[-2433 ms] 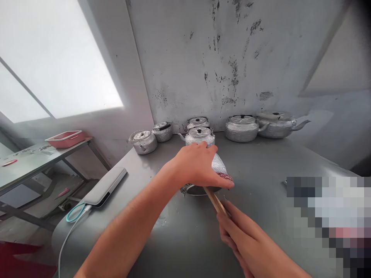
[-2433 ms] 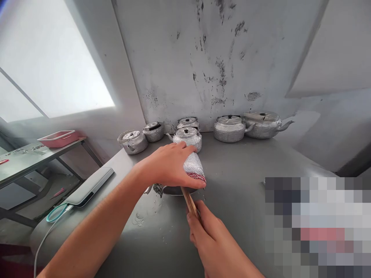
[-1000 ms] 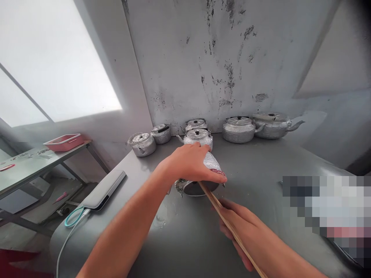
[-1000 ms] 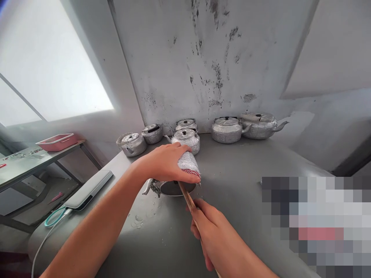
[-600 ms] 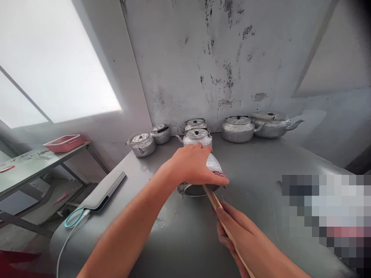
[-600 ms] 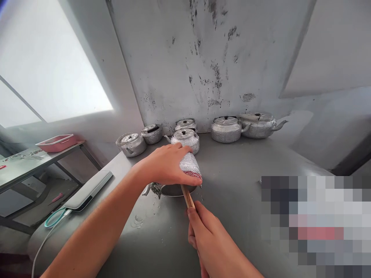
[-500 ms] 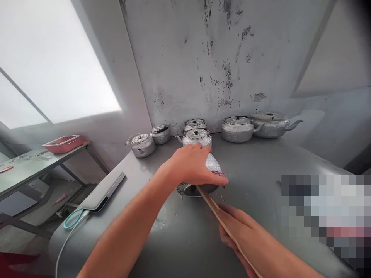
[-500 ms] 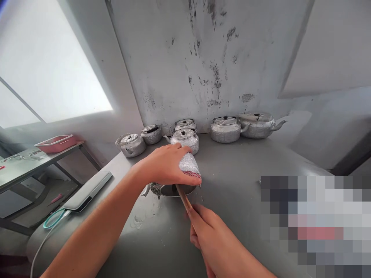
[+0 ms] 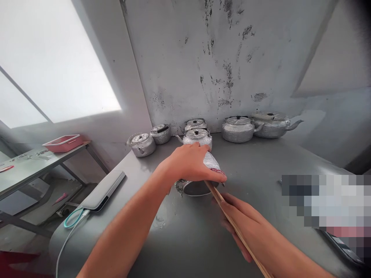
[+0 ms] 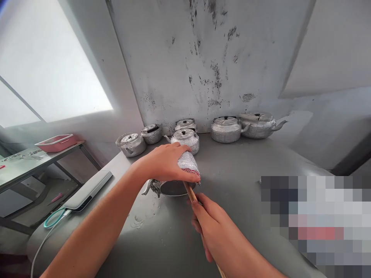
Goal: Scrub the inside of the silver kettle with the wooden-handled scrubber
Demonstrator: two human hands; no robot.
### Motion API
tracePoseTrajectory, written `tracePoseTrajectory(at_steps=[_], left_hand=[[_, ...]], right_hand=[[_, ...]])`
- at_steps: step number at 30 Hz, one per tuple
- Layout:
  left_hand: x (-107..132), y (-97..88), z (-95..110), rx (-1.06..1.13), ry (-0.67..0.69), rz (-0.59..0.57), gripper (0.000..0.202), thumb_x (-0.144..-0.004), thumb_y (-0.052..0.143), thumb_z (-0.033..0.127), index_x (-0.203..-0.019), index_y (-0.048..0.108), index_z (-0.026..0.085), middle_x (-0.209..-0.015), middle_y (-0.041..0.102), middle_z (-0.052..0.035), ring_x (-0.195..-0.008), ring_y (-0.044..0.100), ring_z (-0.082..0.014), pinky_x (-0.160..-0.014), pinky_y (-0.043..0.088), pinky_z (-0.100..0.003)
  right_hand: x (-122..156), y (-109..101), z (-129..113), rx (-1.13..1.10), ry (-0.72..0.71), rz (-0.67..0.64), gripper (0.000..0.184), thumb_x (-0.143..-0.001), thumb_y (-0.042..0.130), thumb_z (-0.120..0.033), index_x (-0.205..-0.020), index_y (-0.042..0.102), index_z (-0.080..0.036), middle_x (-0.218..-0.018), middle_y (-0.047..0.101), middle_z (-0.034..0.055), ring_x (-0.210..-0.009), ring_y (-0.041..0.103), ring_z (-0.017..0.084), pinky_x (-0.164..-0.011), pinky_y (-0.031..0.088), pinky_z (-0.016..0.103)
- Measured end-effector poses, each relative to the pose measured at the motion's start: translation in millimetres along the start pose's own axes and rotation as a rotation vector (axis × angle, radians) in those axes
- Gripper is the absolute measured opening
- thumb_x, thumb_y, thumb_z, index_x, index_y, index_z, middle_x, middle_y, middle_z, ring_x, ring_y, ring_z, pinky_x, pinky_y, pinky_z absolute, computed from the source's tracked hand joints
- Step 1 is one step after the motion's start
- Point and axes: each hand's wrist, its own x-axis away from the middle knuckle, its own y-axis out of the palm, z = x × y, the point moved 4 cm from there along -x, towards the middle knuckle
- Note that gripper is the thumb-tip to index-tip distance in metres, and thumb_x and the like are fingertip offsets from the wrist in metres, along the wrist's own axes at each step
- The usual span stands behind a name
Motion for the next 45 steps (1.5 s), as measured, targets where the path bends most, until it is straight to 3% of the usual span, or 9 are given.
tracePoseTrajectory(at_steps=[5, 14, 18, 23, 30, 33, 39, 43, 45], left_hand=[[2, -3.3, 1, -0.015, -0.018, -0.018, 0.086, -0.068, 0.057, 0.082, -0.136, 0.051, 0.030, -0.124, 0.063, -0.0060, -0.110, 0.059, -0.0317, -0.083, 0.048, -0.036], [2, -7.0, -4, 0.008, -0.026, -0.077, 0.086, -0.064, 0.057, 0.085, -0.130, 0.057, 0.031, -0.128, 0.065, -0.0040, -0.110, 0.061, -0.0326, -0.081, 0.049, -0.035], [0, -4.9, -6, 0.004, -0.016, -0.068, 0.086, -0.064, 0.056, 0.086, -0.129, 0.057, 0.030, -0.122, 0.067, -0.0035, -0.105, 0.063, -0.0315, -0.078, 0.049, -0.034], [0, -5.6, -5, 0.000, -0.015, -0.068, 0.088, -0.064, 0.053, 0.088, -0.129, 0.058, 0.029, -0.122, 0.068, -0.0042, -0.106, 0.063, -0.0323, -0.078, 0.049, -0.034], [-1, -3.8, -7, 0.006, 0.009, -0.046, 0.088, -0.065, 0.053, 0.088, -0.130, 0.058, 0.030, -0.122, 0.068, -0.0032, -0.104, 0.063, -0.0308, -0.077, 0.048, -0.033], [-1, -3.0, -9, 0.016, 0.030, -0.023, 0.086, -0.065, 0.055, 0.088, -0.129, 0.059, 0.030, -0.122, 0.067, -0.0024, -0.103, 0.063, -0.0298, -0.077, 0.047, -0.033], [-4, -4.2, -12, 0.093, 0.052, -0.010, 0.089, -0.064, 0.062, 0.084, -0.134, 0.058, 0.028, -0.128, 0.065, -0.0032, -0.110, 0.061, -0.0287, -0.086, 0.045, -0.031], [-7, -4.6, -13, 0.140, 0.071, 0.032, 0.090, -0.068, 0.061, 0.083, -0.137, 0.056, 0.025, -0.131, 0.063, -0.0039, -0.119, 0.055, -0.0284, -0.091, 0.042, -0.030], [-8, -3.6, -13, 0.148, 0.072, 0.029, 0.090, -0.068, 0.061, 0.083, -0.137, 0.055, 0.025, -0.131, 0.062, -0.0044, -0.119, 0.055, -0.0287, -0.092, 0.041, -0.030]], right_hand=[[0, 1, 1, 0.032, 0.067, -0.023, 0.039, -0.100, 0.033, -0.050, -0.077, 0.046, -0.021, -0.069, 0.045, -0.0059, -0.046, 0.038, 0.007, -0.052, 0.037, 0.024], [7, 9, -6, 0.049, 0.110, -0.073, 0.037, -0.102, 0.032, -0.045, -0.082, 0.052, -0.021, -0.070, 0.043, -0.0051, -0.048, 0.036, 0.008, -0.051, 0.039, 0.023], [6, 9, 0, 0.015, 0.045, -0.052, 0.040, -0.100, 0.032, -0.052, -0.082, 0.050, -0.022, -0.071, 0.040, -0.0053, -0.052, 0.035, 0.009, -0.049, 0.037, 0.022], [2, 12, 12, -0.023, 0.092, -0.069, 0.038, -0.100, 0.031, -0.054, -0.094, 0.051, -0.022, -0.069, 0.039, -0.0059, -0.050, 0.033, 0.010, -0.048, 0.037, 0.023], [-1, 8, 4, 0.000, 0.072, -0.078, 0.039, -0.098, 0.033, -0.057, -0.091, 0.051, -0.023, -0.065, 0.035, -0.0079, -0.047, 0.029, 0.009, -0.044, 0.031, 0.022], [1, 2, -3, -0.033, -0.004, -0.027, 0.040, -0.098, 0.033, -0.059, -0.086, 0.048, -0.023, -0.061, 0.033, -0.0085, -0.049, 0.029, 0.009, -0.045, 0.033, 0.022], [-3, 0, 2, -0.058, 0.058, -0.020, 0.031, -0.100, 0.031, -0.046, -0.086, 0.046, -0.022, -0.068, 0.045, -0.0079, -0.041, 0.033, 0.005, -0.047, 0.034, 0.024], [-9, 5, 8, -0.111, 0.081, -0.109, 0.013, -0.099, 0.032, -0.030, -0.095, 0.043, -0.023, -0.073, 0.048, -0.0082, -0.037, 0.038, 0.004, -0.046, 0.034, 0.023], [-10, 7, 10, -0.095, 0.092, -0.151, 0.014, -0.099, 0.032, -0.030, -0.093, 0.042, -0.023, -0.075, 0.049, -0.0082, -0.035, 0.041, 0.003, -0.044, 0.035, 0.023]])
